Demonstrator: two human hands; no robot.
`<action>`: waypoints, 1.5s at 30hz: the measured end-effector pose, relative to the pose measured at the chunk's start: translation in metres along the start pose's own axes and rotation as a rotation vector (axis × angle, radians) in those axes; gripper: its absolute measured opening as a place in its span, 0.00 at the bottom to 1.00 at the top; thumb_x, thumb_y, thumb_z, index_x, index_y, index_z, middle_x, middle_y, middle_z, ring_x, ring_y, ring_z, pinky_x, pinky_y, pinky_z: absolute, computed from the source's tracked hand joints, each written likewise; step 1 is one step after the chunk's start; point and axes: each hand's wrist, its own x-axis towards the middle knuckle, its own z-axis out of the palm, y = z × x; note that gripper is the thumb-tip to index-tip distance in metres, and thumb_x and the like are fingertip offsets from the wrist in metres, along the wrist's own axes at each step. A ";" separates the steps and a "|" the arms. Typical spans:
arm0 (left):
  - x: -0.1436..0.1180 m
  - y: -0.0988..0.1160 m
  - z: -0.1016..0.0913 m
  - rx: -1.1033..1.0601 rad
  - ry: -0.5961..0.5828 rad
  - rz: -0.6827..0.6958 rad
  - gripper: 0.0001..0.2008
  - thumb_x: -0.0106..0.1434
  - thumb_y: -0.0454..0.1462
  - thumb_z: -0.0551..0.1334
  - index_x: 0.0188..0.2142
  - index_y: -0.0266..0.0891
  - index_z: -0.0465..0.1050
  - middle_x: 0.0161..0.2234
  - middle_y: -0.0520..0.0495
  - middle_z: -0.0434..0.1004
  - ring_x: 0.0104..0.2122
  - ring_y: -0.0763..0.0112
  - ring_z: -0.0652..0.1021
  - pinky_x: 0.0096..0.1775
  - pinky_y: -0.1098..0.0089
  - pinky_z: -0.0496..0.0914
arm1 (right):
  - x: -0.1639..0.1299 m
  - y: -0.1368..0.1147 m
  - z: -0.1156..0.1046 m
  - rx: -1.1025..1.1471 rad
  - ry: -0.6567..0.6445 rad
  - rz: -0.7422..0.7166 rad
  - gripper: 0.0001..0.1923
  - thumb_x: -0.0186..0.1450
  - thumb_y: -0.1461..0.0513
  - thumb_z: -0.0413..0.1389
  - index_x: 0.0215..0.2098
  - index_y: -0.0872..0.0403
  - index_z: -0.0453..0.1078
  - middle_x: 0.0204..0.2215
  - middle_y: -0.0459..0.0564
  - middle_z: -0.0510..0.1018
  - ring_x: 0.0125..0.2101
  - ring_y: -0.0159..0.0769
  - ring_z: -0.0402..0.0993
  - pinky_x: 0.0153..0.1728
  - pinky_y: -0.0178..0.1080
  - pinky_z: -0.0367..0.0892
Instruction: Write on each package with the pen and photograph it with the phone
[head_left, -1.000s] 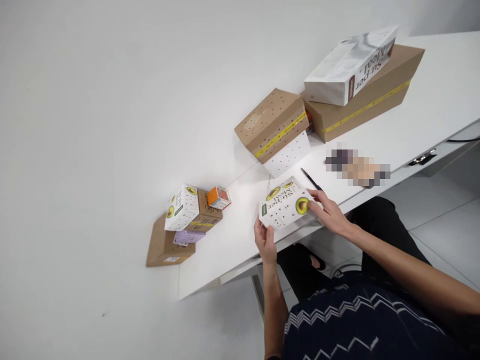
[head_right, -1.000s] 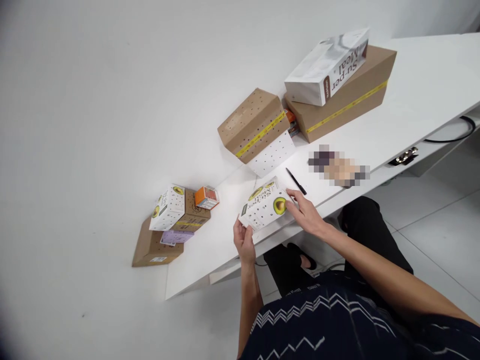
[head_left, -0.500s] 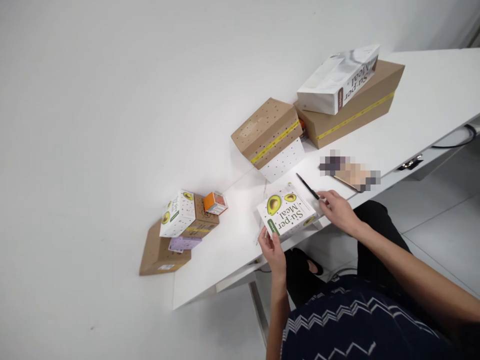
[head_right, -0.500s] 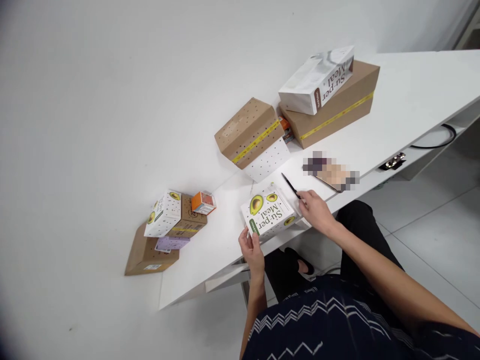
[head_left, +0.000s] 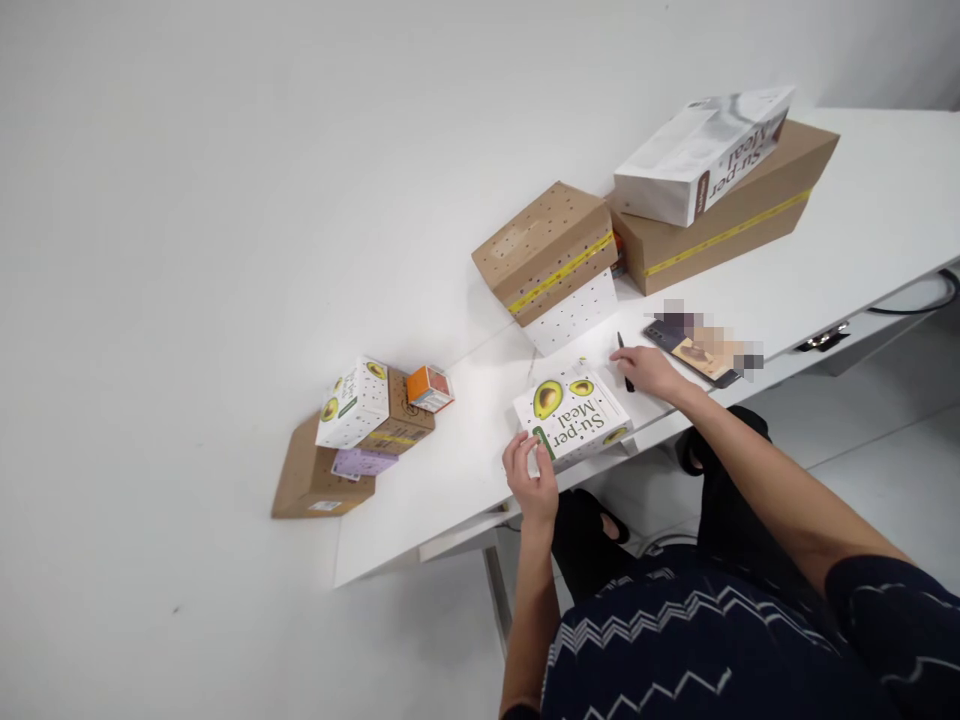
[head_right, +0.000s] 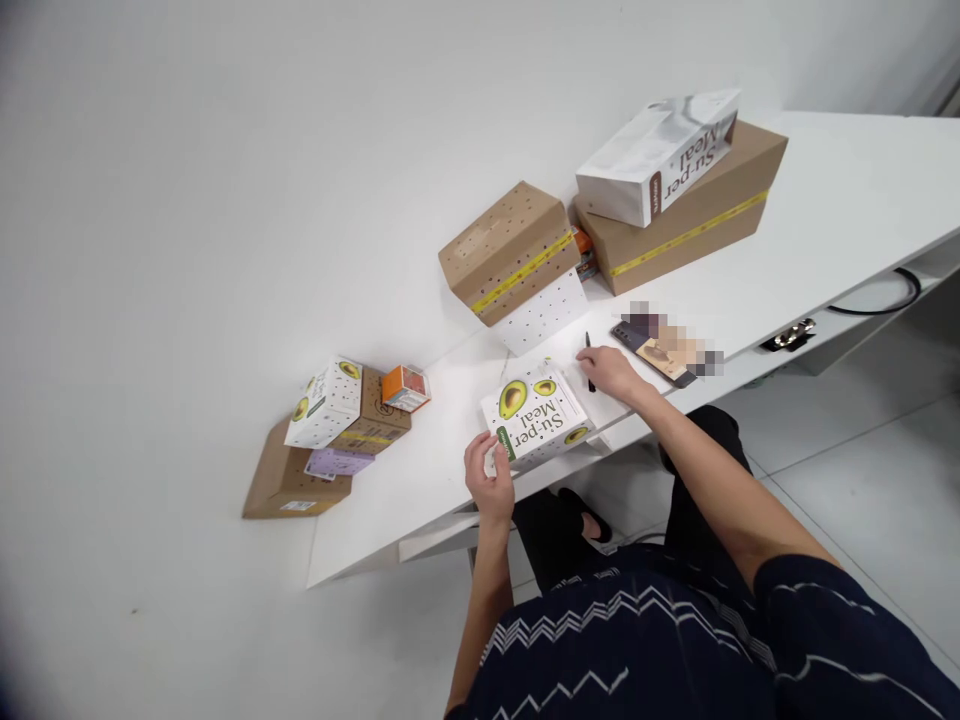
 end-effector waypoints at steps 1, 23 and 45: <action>0.006 0.005 0.001 0.030 -0.013 0.082 0.06 0.65 0.35 0.58 0.40 0.38 0.73 0.41 0.42 0.75 0.45 0.64 0.75 0.48 0.59 0.71 | -0.003 0.002 -0.006 0.190 0.042 0.003 0.17 0.64 0.63 0.45 0.44 0.56 0.74 0.30 0.54 0.78 0.33 0.40 0.75 0.37 0.40 0.67; 0.049 0.021 0.066 0.185 -0.364 0.274 0.10 0.64 0.32 0.57 0.44 0.35 0.72 0.45 0.38 0.75 0.49 0.58 0.74 0.50 0.57 0.72 | -0.004 -0.082 0.035 0.630 0.090 -0.211 0.06 0.59 0.58 0.53 0.28 0.52 0.64 0.18 0.42 0.72 0.21 0.32 0.69 0.25 0.33 0.63; 0.048 0.020 0.066 0.114 -0.344 0.216 0.11 0.65 0.32 0.54 0.43 0.36 0.73 0.44 0.39 0.76 0.50 0.60 0.74 0.52 0.57 0.71 | -0.005 -0.078 0.038 0.307 0.165 -0.318 0.15 0.64 0.55 0.46 0.22 0.51 0.60 0.16 0.44 0.68 0.21 0.34 0.66 0.27 0.35 0.59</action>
